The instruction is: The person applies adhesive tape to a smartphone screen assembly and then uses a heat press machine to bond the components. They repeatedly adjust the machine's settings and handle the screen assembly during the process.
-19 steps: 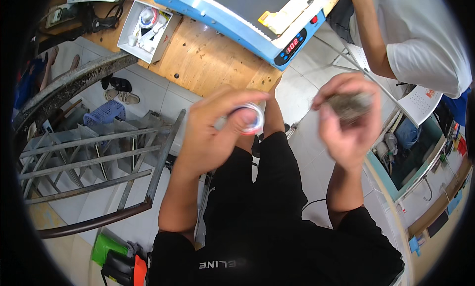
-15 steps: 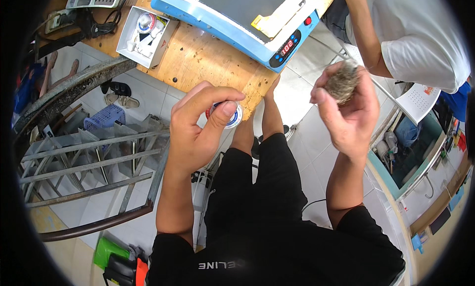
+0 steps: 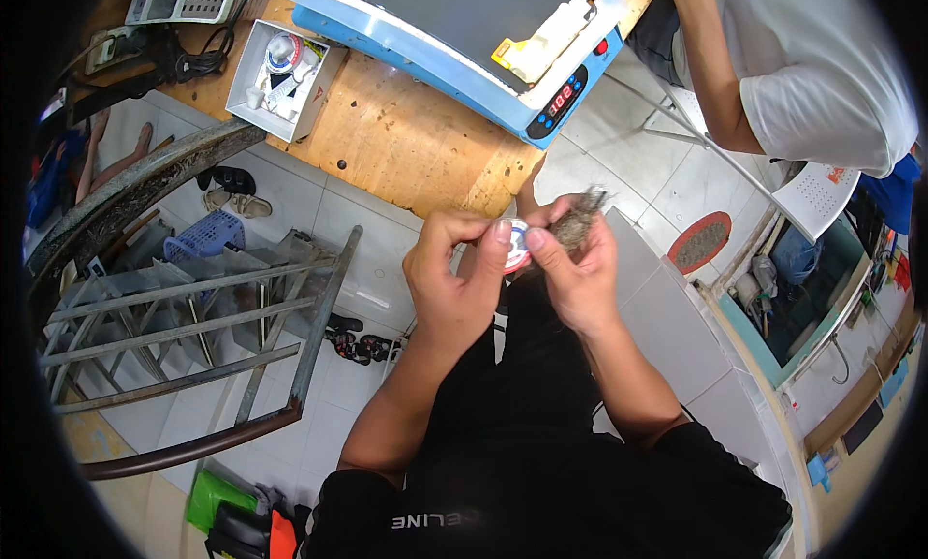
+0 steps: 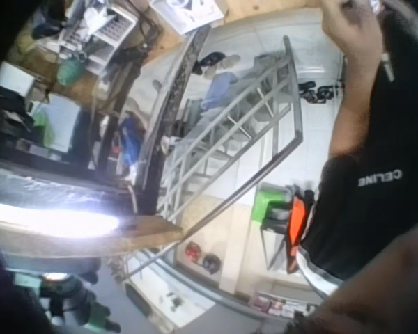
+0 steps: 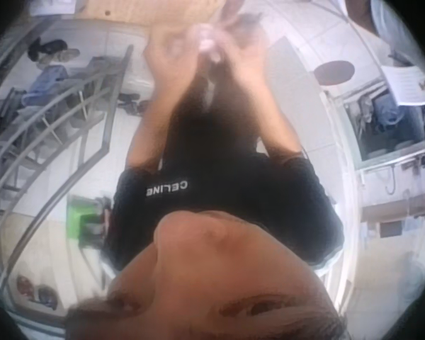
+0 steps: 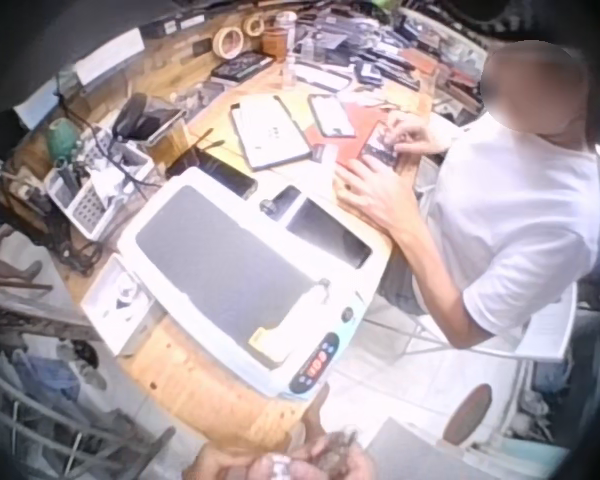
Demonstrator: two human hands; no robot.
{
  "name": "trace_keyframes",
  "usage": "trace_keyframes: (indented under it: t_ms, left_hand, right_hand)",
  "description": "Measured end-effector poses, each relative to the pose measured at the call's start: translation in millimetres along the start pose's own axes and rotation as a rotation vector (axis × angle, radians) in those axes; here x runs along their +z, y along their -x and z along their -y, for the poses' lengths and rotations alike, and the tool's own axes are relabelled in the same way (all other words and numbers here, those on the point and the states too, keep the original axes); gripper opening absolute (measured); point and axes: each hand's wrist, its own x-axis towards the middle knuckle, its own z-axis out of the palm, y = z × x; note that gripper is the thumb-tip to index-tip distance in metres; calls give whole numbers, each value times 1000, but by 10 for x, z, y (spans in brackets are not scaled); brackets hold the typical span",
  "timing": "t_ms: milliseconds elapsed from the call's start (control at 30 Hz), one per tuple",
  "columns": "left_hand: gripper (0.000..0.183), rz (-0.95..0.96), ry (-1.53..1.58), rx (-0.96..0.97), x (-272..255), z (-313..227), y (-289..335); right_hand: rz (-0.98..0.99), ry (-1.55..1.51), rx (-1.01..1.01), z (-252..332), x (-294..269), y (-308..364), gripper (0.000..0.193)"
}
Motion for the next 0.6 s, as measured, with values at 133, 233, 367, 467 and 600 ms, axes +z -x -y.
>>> trace_keyframes:
  t_ms: [133,233,367,467,600]
  left_hand:
    - [16,-59,-309,-56,77,163,-513]
    - [24,-136,-622,116,250,265,-838]
    - [31,-178,-602,0,331,264,-951]
    - [28,-218,-685,-30,323,218,-963]
    - [19,-208,-766,-100,298,192,-990]
  right_hand:
    - [-79,153,-53,112,-197,-76,27]
    - [-76,183,-22,141,-291,-59,25]
    - [-75,217,35,66,-331,3,25]
    - [-59,239,62,-19,-334,24,24]
    - [-51,269,76,-100,-350,30,23]
